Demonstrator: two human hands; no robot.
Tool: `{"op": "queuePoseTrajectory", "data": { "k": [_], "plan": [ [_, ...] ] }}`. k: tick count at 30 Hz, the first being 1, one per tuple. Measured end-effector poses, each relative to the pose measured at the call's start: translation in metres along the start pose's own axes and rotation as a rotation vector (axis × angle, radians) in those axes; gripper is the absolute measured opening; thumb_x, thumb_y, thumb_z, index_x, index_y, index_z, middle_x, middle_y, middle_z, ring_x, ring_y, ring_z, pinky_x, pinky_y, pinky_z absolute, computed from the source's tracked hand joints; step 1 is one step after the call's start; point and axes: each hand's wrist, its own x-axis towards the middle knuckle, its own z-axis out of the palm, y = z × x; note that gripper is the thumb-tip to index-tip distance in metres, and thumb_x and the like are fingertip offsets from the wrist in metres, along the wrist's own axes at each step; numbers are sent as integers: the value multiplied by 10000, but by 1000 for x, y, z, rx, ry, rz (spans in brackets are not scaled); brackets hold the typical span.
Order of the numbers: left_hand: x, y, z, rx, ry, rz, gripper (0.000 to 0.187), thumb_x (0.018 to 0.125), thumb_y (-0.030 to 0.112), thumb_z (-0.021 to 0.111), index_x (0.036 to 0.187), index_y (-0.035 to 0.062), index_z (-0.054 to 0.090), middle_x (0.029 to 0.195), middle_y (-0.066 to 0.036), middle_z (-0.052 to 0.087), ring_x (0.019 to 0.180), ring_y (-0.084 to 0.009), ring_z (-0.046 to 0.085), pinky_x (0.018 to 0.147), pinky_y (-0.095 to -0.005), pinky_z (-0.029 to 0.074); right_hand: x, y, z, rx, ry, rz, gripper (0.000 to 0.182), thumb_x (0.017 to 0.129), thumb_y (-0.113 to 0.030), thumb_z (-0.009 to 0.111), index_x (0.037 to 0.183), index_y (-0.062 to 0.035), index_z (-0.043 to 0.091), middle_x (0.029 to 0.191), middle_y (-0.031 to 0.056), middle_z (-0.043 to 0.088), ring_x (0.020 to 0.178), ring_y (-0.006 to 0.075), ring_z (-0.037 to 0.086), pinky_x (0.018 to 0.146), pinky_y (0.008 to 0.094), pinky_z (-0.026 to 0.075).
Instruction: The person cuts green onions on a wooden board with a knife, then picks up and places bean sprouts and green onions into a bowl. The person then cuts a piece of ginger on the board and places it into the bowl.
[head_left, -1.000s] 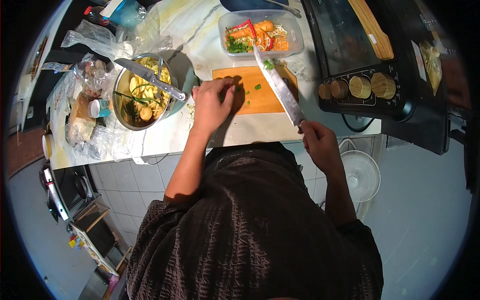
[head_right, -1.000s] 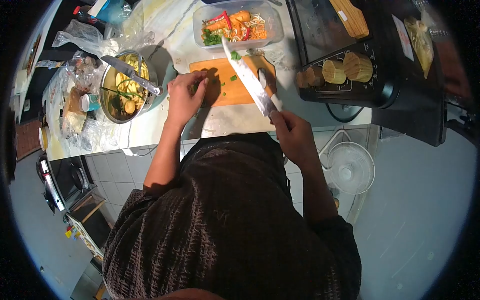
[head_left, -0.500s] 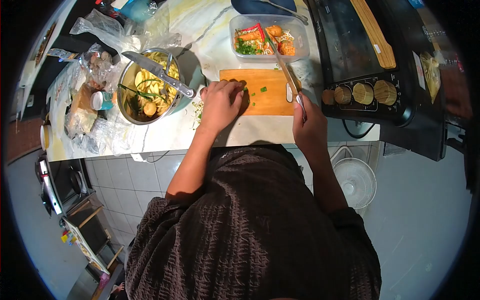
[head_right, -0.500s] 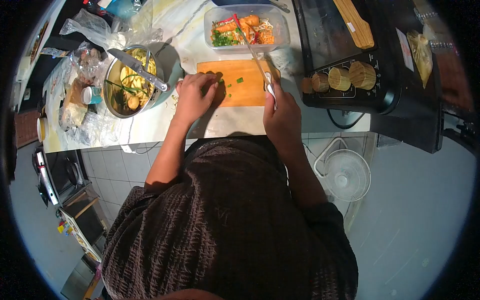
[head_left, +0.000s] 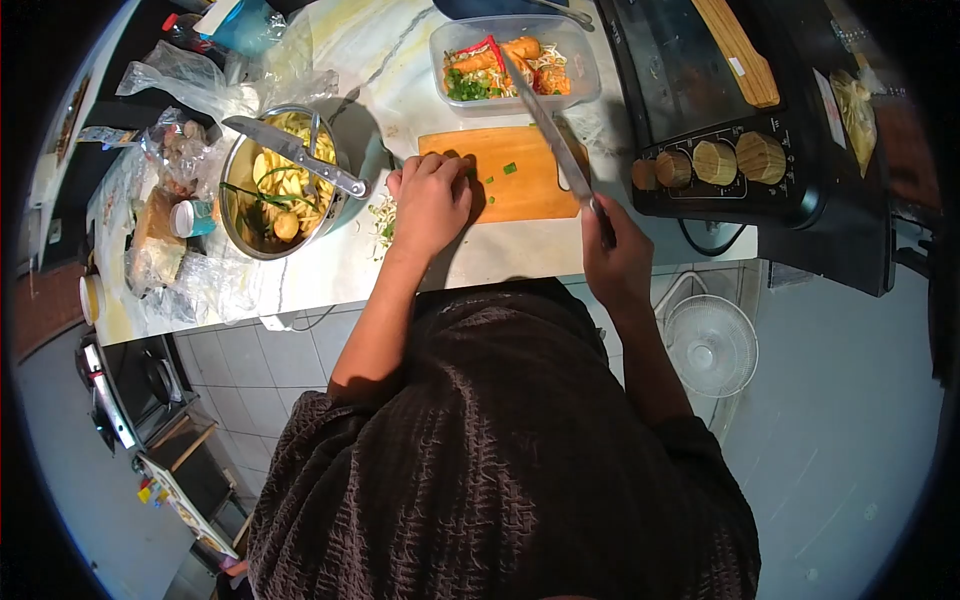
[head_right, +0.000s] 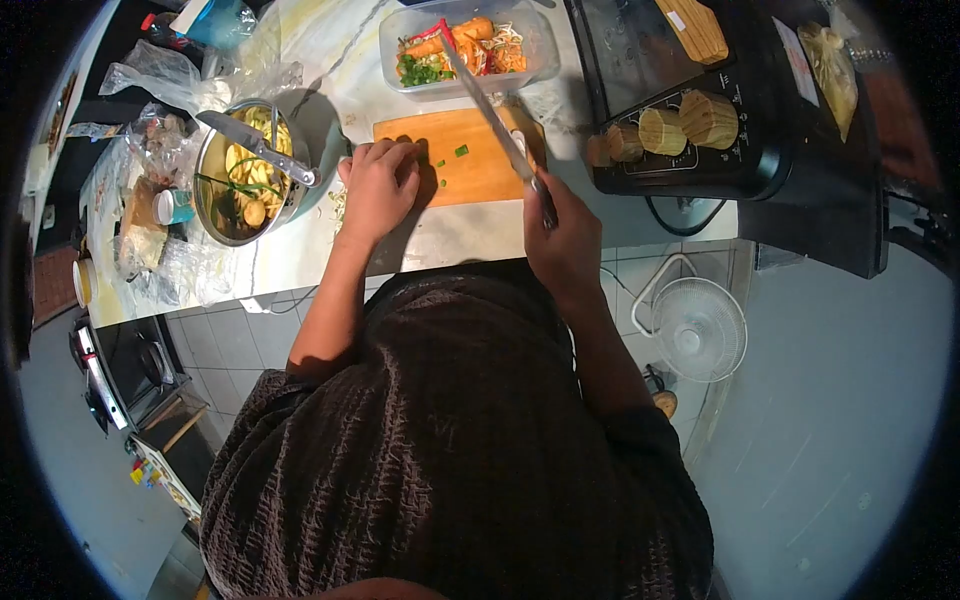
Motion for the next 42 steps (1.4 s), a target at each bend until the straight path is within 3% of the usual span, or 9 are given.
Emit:
{"op": "queuePoseTrajectory", "data": {
  "k": [6,10,19,27,37,39,42],
  "plan": [
    [3,1,3,132,-79,18,345,779,145,668,1121,111,703,1092,-65,652,1115,-299,521,951,-453,331,-51,34,-18,-28,-189,271,234,964,-206,601,1072,-6,654,759,172,666,683,263,679,659,344,508],
    [1,3,4,124,-78,18,352,774,154,674,1121,110,702,1090,-64,650,1117,-301,519,963,-460,324,-50,47,-11,42,-163,284,226,974,-218,585,1039,-14,655,737,164,654,634,264,649,635,356,498],
    [-9,7,-4,81,-143,115,413,763,206,746,1166,134,698,1144,-46,658,1134,-289,496,986,-451,291,-23,46,-12,23,-349,290,268,974,-265,569,969,-9,649,645,152,583,569,204,558,576,346,439],
    [-15,4,7,6,1,80,230,816,175,737,1043,135,744,975,-1,706,1033,-239,542,952,-421,308,-32,50,-6,95,-443,318,255,968,-243,589,974,6,645,636,137,541,573,152,513,570,328,429],
    [-13,4,14,-11,53,61,180,813,155,742,993,147,752,947,25,707,1017,-215,545,920,-407,311,-41,53,0,169,-489,283,230,961,-201,603,963,25,644,644,125,548,579,126,486,549,308,405],
    [-12,4,14,-60,32,70,188,820,146,735,1008,144,749,957,23,708,1022,-212,547,921,-410,311,-43,56,1,195,-499,252,224,979,-194,580,976,20,648,649,-5,512,616,66,445,568,262,382],
    [-13,7,10,-31,20,110,228,818,148,735,1046,143,741,992,13,703,1045,-222,538,943,-413,307,-47,58,5,208,-469,255,222,977,-193,583,978,19,649,652,-15,511,621,60,447,569,256,381]
  ]
}}
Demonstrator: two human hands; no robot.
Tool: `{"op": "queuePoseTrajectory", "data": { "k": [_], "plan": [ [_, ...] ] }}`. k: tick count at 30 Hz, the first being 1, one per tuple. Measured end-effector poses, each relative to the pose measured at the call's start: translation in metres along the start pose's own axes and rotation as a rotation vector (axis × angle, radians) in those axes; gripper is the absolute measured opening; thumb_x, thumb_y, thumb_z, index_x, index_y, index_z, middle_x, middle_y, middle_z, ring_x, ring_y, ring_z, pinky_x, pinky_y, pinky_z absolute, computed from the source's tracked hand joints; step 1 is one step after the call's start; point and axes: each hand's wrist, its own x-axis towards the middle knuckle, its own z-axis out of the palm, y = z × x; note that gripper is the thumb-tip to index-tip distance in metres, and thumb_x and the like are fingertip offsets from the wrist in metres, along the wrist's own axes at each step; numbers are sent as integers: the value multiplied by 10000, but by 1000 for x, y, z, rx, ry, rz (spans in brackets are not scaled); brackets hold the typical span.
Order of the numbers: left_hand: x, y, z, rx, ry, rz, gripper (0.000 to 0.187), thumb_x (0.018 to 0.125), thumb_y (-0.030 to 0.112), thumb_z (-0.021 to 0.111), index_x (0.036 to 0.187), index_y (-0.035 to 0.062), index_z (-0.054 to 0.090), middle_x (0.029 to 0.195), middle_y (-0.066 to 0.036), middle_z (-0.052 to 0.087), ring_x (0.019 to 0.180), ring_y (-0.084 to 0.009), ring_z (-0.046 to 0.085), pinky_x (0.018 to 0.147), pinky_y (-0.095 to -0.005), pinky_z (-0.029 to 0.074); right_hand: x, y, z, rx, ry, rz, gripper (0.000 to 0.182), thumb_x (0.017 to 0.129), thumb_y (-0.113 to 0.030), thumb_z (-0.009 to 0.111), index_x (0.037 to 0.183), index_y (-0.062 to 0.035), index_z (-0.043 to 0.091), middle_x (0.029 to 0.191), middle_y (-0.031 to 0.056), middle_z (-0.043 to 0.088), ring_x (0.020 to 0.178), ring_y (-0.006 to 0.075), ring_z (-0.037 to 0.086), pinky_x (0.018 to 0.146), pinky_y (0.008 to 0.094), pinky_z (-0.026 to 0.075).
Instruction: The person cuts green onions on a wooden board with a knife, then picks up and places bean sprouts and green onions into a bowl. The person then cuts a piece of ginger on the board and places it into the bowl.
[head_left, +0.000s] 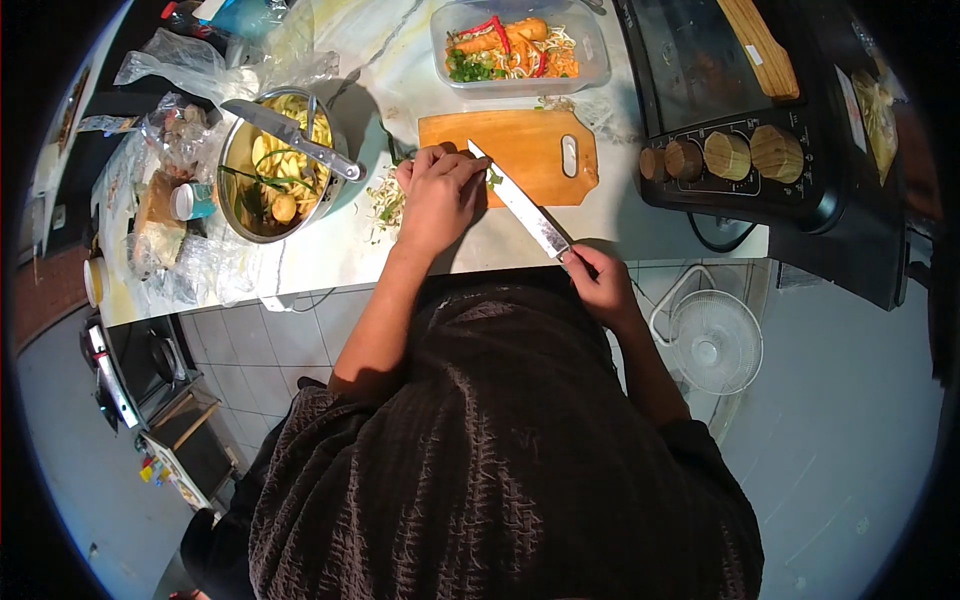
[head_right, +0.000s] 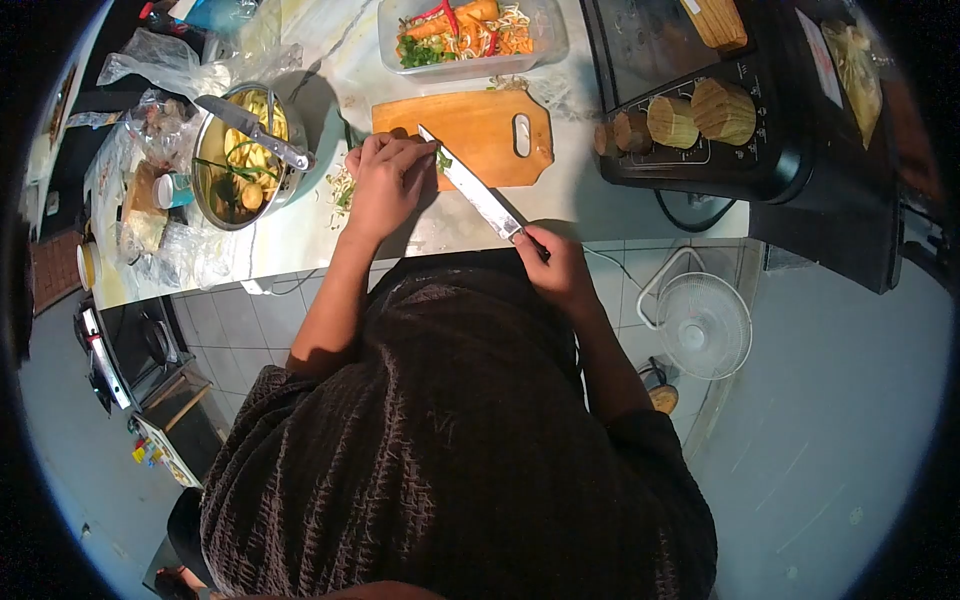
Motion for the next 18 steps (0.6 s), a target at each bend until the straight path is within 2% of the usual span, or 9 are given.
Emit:
{"op": "queuePoseTrajectory", "data": {
  "k": [3,7,9,12,18],
  "plan": [
    [-4,4,-6,31,-34,1,266,817,165,737,1083,147,732,1027,4,695,1070,-233,524,970,-412,302,-2,-2,2,-16,12,74,218,976,-194,587,981,14,652,653,-19,505,624,56,446,569,250,381],
    [-6,1,-3,20,-49,-7,295,808,181,737,1101,150,729,1042,-2,690,1085,-243,514,987,-414,297,-2,-4,0,-27,-10,68,219,978,-197,590,987,12,654,657,-22,509,625,52,448,569,247,384],
    [-7,0,0,5,-46,-16,306,807,177,726,1112,150,726,1042,-4,691,1082,-245,516,986,-422,299,0,2,1,-46,-10,84,273,952,-246,618,1039,7,670,787,202,651,651,217,615,641,319,484],
    [-8,3,1,-14,-4,-5,289,776,145,726,1065,126,733,1012,-3,687,1070,-237,516,954,-434,308,0,5,3,-42,-12,80,281,951,-248,617,1043,12,671,824,218,662,689,248,647,669,327,498],
    [-10,13,-3,17,13,-32,297,774,116,710,1070,122,733,1007,-10,684,1067,-240,518,945,-430,314,2,-1,2,-53,-30,108,296,951,-249,618,1070,16,675,841,208,681,714,235,660,691,322,506]
  ]
}}
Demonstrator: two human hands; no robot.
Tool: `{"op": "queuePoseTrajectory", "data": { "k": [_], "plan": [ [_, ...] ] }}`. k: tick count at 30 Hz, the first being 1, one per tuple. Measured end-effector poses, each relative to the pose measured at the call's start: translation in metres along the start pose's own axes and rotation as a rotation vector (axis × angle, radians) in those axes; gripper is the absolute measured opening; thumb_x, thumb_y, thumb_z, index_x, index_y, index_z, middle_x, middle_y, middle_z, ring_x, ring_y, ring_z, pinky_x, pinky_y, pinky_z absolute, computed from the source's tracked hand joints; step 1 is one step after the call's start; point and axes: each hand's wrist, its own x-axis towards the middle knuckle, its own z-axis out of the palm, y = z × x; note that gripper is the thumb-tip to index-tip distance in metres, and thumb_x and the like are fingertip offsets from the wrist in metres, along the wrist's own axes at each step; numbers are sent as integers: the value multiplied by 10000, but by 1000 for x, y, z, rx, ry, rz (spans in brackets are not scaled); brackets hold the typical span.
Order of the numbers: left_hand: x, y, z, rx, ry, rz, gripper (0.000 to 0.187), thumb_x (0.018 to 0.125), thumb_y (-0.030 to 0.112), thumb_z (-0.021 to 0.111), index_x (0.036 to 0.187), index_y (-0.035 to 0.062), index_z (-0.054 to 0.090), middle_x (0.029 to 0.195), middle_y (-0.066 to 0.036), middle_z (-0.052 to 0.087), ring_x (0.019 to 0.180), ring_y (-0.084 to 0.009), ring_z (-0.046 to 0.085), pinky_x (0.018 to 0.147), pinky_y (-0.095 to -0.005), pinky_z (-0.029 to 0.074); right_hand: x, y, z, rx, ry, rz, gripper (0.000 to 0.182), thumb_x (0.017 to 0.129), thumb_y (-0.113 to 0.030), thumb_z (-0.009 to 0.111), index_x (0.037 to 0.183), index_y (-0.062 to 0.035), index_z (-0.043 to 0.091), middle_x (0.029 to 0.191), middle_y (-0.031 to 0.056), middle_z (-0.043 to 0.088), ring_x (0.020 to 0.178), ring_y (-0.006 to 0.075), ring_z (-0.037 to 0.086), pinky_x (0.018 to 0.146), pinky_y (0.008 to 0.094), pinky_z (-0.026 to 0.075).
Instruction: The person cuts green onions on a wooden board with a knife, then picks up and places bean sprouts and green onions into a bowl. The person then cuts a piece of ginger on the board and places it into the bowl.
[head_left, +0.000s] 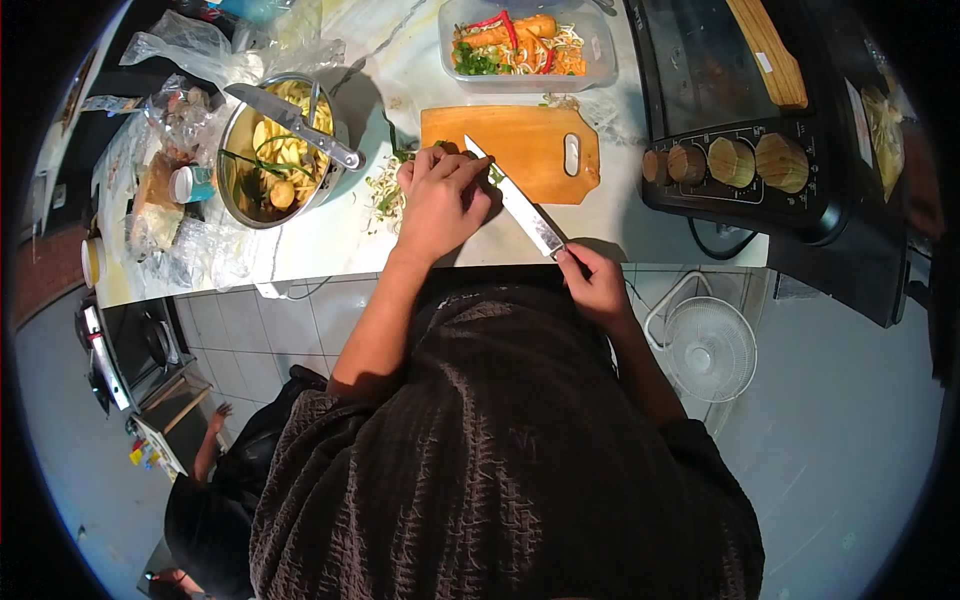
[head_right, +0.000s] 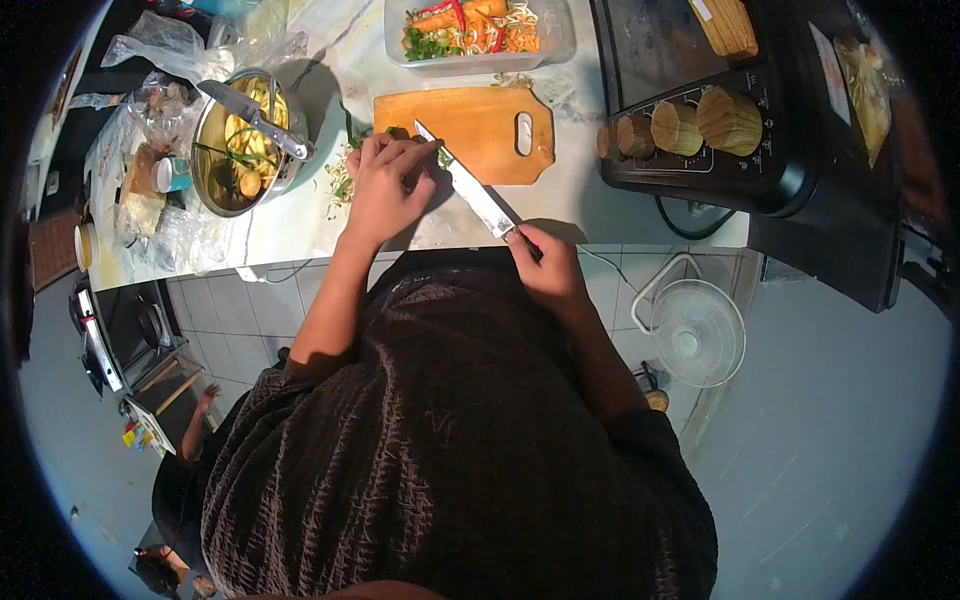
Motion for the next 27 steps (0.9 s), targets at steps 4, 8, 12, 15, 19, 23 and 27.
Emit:
{"op": "queuePoseTrajectory", "data": {
  "k": [4,8,12,15,19,23,27],
  "plan": [
    [-2,-7,6,-12,-27,2,349,786,119,701,1134,146,715,1064,-8,683,1079,-246,525,970,-418,314,1,8,3,44,18,-46,232,976,-202,595,1012,11,678,659,-8,569,628,59,508,580,244,406],
    [-1,-7,4,-19,-22,-8,350,796,118,702,1145,137,707,1065,-13,681,1068,-241,537,960,-414,319,3,7,-4,100,-63,-21,260,974,-224,594,996,21,677,663,30,595,622,86,547,592,263,430],
    [2,-6,-3,-70,2,-19,342,806,106,688,1147,129,702,1060,-19,679,1075,-235,547,955,-403,324,1,-10,-11,120,-101,9,241,981,-206,569,942,11,665,645,-20,556,615,59,507,578,239,390],
    [5,-4,-7,-117,92,-35,308,797,80,674,1102,111,709,1009,-23,673,1031,-237,561,942,-404,332,2,-13,-16,130,-107,20,246,982,-207,559,924,10,659,641,-19,553,612,59,503,575,241,389],
    [9,-5,-18,-173,139,-94,305,799,65,650,1096,103,707,994,-41,668,1037,-238,568,950,-390,331,-1,-22,-29,87,-110,54,291,966,-253,598,1012,23,677,673,31,609,629,90,583,605,270,460],
    [14,-7,-23,-312,209,-183,295,806,14,615,1090,43,690,976,-115,663,948,-288,613,872,-387,440,-6,-33,-43,168,-42,103,284,957,-255,619,1033,8,694,675,9,611,628,71,573,594,258,448],
    [15,-14,-23,-393,205,-181,274,821,-19,603,1085,-1,676,958,-169,659,865,-336,635,789,-389,513,-1,-67,-58,258,26,146,276,960,-248,629,1058,1,695,687,-3,605,596,50,530,573,239,427]
  ]
}}
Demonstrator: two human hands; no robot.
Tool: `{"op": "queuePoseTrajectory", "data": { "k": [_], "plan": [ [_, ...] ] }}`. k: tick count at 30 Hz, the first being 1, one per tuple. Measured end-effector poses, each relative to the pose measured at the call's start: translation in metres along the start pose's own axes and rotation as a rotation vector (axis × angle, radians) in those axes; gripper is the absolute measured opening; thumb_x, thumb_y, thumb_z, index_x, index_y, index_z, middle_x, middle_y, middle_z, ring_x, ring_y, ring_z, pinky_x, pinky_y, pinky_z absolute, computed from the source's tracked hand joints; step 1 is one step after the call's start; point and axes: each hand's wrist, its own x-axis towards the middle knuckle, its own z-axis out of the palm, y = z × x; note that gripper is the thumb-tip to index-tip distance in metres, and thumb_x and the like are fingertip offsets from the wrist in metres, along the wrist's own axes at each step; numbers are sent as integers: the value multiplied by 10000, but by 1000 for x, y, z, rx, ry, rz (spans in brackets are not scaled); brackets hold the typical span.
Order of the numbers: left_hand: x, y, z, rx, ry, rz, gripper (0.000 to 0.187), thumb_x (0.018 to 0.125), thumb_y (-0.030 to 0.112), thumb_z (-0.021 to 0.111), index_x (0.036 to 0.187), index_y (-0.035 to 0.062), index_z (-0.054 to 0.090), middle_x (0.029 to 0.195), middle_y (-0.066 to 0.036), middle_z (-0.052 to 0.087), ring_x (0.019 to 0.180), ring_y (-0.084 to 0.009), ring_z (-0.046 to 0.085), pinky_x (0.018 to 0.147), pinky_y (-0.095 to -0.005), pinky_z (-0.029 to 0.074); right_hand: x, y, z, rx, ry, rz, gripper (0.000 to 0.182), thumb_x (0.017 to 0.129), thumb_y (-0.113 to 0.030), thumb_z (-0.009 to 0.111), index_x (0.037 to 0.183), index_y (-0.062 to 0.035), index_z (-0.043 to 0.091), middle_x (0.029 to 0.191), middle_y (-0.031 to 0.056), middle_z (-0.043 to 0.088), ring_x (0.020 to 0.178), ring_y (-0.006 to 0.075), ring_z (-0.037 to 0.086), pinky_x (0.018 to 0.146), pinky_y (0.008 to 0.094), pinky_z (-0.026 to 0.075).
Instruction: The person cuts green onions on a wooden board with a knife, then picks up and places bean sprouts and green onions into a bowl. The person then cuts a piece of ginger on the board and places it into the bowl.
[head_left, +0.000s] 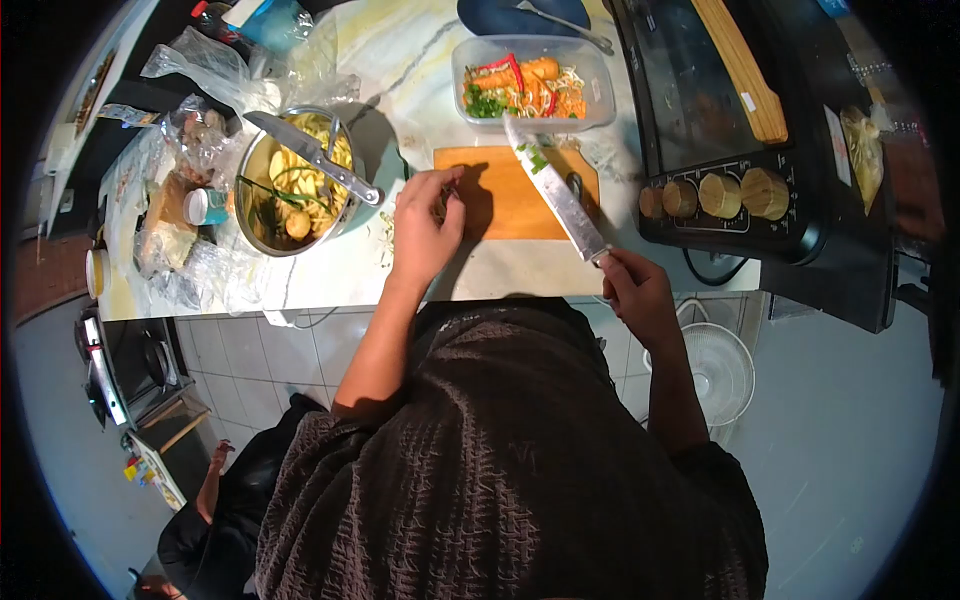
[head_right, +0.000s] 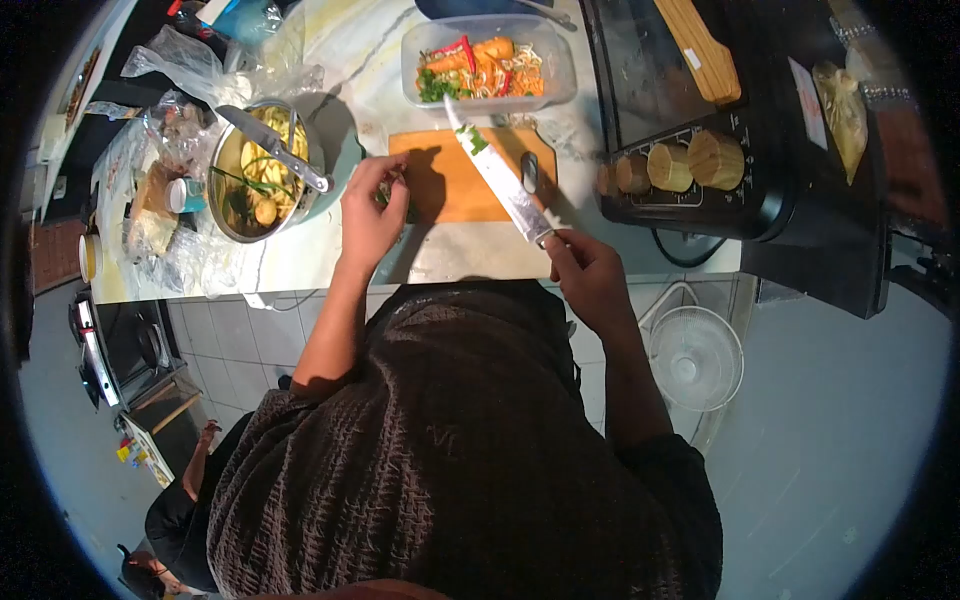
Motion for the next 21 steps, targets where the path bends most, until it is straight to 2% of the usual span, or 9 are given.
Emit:
{"op": "queuePoseTrajectory", "data": {
  "k": [3,5,6,7,9,10,13,15,21],
  "plan": [
    [0,-4,-2,20,7,52,261,856,-17,614,1111,-6,670,948,-129,655,809,-217,631,741,-306,511,14,-14,8,112,33,-22,280,969,-223,614,1124,3,677,727,-8,606,608,53,514,581,239,427],
    [1,-3,-4,41,33,78,225,872,0,636,1092,-4,681,928,-124,658,793,-212,627,728,-305,508,30,-18,22,-50,201,-348,294,969,-182,595,1180,15,653,704,24,587,627,89,517,599,280,453],
    [1,-1,-5,7,5,30,208,863,5,640,1066,-5,685,935,-141,663,840,-270,633,771,-349,507,32,-31,31,-228,276,-456,320,954,-131,583,1235,16,624,748,101,591,685,193,576,661,352,487],
    [0,1,-6,-28,-25,-20,192,854,9,644,1040,-5,688,943,-157,668,886,-329,639,815,-393,506,38,-28,35,-232,274,-468,320,954,-131,583,1235,16,624,748,101,591,685,193,576,661,352,487],
    [2,2,-10,6,2,24,165,867,37,667,1025,-2,695,935,-155,672,859,-318,651,768,-385,522,53,-20,43,-530,387,-774,344,936,-105,584,1263,-1,611,844,175,598,773,308,610,724,405,496],
    [1,4,-12,-15,-34,-17,159,873,49,672,1022,1,698,933,-157,673,840,-314,656,736,-376,528,51,-20,45,-555,371,-716,353,930,-94,583,1274,-17,606,916,183,605,845,357,604,752,416,493],
    [-1,-1,-12,-40,-47,-49,132,886,80,683,995,9,709,916,-155,676,791,-300,666,658,-356,535,50,-23,51,-585,433,-745,343,931,-90,584,1264,-16,613,899,173,605,825,340,610,747,414,494],
    [0,-4,-13,-41,-62,-11,131,891,67,691,1012,21,711,891,-111,673,735,-189,631,610,-292,481,51,-19,50,-588,420,-760,346,931,-92,589,1267,-17,617,913,183,619,831,332,630,750,397,504],
    [2,-11,-12,56,-45,80,100,894,86,698,956,9,713,867,-124,669,747,-237,637,661,-323,494,48,-20,46,-565,402,-708,369,917,-85,606,1279,-17,601,938,179,633,837,319,645,757,382,511]
  ]
}}
